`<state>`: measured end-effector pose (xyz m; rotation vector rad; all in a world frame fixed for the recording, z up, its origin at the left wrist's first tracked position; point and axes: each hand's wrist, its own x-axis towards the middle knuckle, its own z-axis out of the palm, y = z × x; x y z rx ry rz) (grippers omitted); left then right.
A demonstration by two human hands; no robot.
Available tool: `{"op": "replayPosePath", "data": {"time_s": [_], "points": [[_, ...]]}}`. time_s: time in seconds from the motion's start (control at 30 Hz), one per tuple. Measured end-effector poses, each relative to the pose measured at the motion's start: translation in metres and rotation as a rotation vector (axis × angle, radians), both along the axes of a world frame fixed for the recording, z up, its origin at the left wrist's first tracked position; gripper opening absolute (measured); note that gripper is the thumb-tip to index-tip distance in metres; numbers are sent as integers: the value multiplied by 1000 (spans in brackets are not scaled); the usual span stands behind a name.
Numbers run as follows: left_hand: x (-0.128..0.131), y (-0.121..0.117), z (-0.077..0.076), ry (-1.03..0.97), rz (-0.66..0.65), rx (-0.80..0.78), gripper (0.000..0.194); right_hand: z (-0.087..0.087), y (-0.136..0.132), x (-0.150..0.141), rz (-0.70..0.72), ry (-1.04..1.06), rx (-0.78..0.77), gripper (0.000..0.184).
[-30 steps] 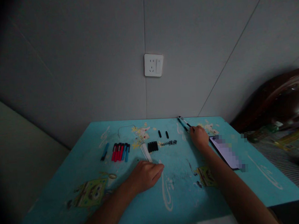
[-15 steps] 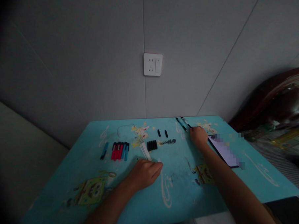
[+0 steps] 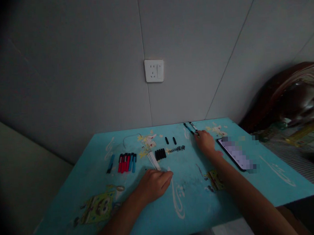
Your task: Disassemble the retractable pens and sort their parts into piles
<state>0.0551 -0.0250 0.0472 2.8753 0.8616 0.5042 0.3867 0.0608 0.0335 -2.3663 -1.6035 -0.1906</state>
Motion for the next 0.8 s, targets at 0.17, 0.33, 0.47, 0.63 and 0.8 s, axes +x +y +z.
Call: {"op": "replayPosePath", "data": {"time_s": [0.17,0.33,0.47,0.63,0.8], "points": [[-1,1,-2,12,-29,-20,14,-6,1,-8,11,16,-9,37],[-2,2,-3,-25,-17,-14,16,-3,4,-1,-4,-16,-13,34],[-1,1,-3,-39,-15,17,17,-3,1,1,-9,-68,2,37],[-1,3,-5,-26,-7,9,17,-10,0,4,-5,-109,30,39],[-1,4,-9,-23,6,-4,18,-15,1,9,-2,-132,58,39]]}}
